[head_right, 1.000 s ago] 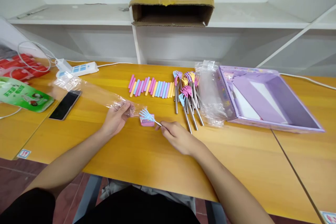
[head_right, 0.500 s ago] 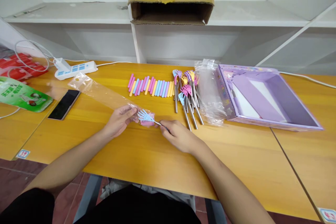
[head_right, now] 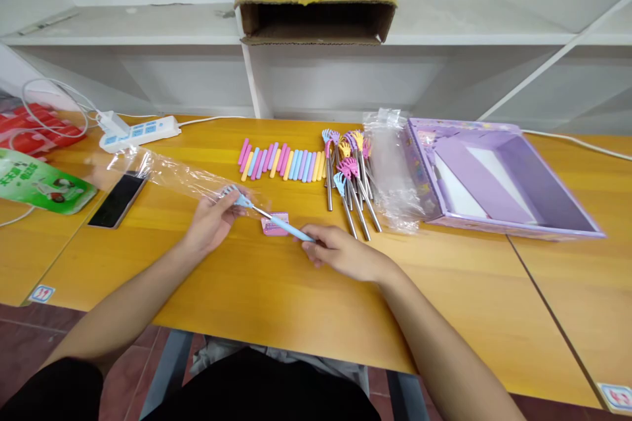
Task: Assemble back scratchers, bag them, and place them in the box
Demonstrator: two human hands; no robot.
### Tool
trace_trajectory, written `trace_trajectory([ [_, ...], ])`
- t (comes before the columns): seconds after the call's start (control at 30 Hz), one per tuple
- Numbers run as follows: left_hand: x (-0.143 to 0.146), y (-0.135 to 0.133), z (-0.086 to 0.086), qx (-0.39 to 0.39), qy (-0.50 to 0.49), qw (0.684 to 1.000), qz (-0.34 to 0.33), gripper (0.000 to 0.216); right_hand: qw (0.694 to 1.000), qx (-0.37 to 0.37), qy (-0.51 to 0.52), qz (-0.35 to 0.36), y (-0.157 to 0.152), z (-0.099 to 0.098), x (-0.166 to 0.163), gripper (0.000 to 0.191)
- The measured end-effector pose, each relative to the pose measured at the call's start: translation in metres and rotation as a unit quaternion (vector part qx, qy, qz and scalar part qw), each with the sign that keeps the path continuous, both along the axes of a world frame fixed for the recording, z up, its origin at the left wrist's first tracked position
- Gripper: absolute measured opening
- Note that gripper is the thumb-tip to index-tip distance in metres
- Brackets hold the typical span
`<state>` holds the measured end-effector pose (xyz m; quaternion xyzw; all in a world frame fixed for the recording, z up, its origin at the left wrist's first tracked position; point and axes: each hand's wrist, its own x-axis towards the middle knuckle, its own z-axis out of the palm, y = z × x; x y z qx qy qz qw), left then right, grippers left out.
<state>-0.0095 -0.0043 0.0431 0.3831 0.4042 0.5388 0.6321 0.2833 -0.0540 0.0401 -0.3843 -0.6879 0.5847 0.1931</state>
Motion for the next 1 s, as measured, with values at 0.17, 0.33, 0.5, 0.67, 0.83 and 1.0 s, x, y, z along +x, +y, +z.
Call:
trace_trajectory([
  [0.17,0.0,0.003,0.002,-0.034,-0.039,0.999,0.015,0.039,0.996,-0.065,0.057,0.018,0.002,0.008,0.005,0.039],
  [0.33,0.016,-0.024,-0.01,-0.051,-0.025,0.99,-0.131,0.037,0.992,-0.106,0.069,-0.014,-0.001,0.0,-0.008,0.042],
  [0.5,0.027,-0.045,-0.023,-0.044,0.025,0.964,-0.26,0.039,0.989,0.063,0.013,-0.131,-0.008,-0.012,-0.03,0.049],
  [0.67,0.026,-0.043,-0.024,-0.04,0.038,0.964,-0.26,0.037,0.984,0.128,0.001,-0.125,-0.013,-0.019,-0.036,0.042],
  [0.83,0.021,-0.036,-0.012,-0.092,-0.012,0.97,-0.224,0.03,0.976,0.186,0.11,-0.039,-0.008,-0.033,-0.026,0.086],
  [1.0,0.02,-0.035,-0.011,-0.117,-0.016,0.968,-0.22,0.027,0.92,0.388,0.037,-0.041,-0.012,-0.027,-0.025,0.039],
])
